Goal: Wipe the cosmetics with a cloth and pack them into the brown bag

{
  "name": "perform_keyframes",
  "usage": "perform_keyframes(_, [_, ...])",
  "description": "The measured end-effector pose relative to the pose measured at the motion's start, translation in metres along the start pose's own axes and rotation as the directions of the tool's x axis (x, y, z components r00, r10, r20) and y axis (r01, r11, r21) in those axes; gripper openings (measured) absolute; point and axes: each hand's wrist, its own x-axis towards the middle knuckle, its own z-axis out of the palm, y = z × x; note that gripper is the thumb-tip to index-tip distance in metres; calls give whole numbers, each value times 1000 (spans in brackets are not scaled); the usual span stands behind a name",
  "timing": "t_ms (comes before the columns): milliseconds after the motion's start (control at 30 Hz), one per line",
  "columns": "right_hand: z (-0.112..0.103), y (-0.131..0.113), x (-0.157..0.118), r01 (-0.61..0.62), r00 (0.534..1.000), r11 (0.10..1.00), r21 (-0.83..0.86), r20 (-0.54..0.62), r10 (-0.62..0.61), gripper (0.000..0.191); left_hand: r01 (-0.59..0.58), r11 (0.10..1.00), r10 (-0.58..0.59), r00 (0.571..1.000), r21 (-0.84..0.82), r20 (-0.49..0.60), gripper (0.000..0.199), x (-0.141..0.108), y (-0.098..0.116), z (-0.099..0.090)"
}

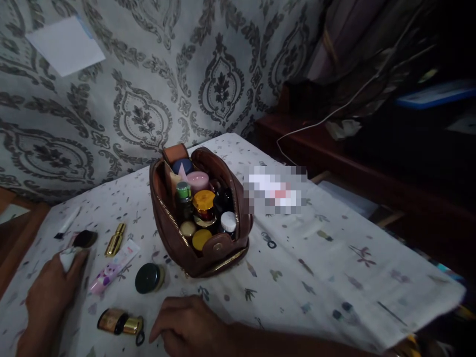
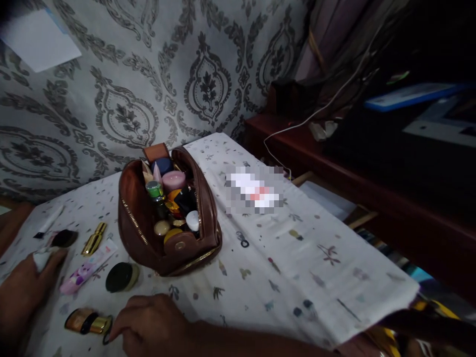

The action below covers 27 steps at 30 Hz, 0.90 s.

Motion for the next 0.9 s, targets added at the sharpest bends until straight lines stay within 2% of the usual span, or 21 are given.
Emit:
perform_keyframes(133, [-2,2,-1,0,1000,1000,-26,8,0,33,133,989,-140,985,70,98,40,5,2,2])
perform_keyframes(233, [-7,-2,-3,3,1000,1000,2,-6,-3,31,236,958,-240,971,165,10,41,10,7,3])
perform_keyframes(300, [-11,-6,-5,2,999,999,46,-50,0,31,261,952,-256,965,162,-46,40,14,8,1])
perform_keyframes(400, [-16,-13,-5,1,994,994,112,-107,11,31,254,958,-248,967,134,-61,45,26,0,-2])
perform_keyframes(567, [-19,-16,-1,3,996,989,145,-89,10,33,244,960,-240,970,139,-40,52,45,-15,-2])
perform_keyframes(767, [-19,-16,-1,31,995,991,129,-100,-18,32,99,981,-118,987,168,107,60,53,4,6])
perform_keyframes(900, [-21,-17,0,31,996,991,127,-92,-20,31,65,983,-93,982,170,164,58,59,11,11])
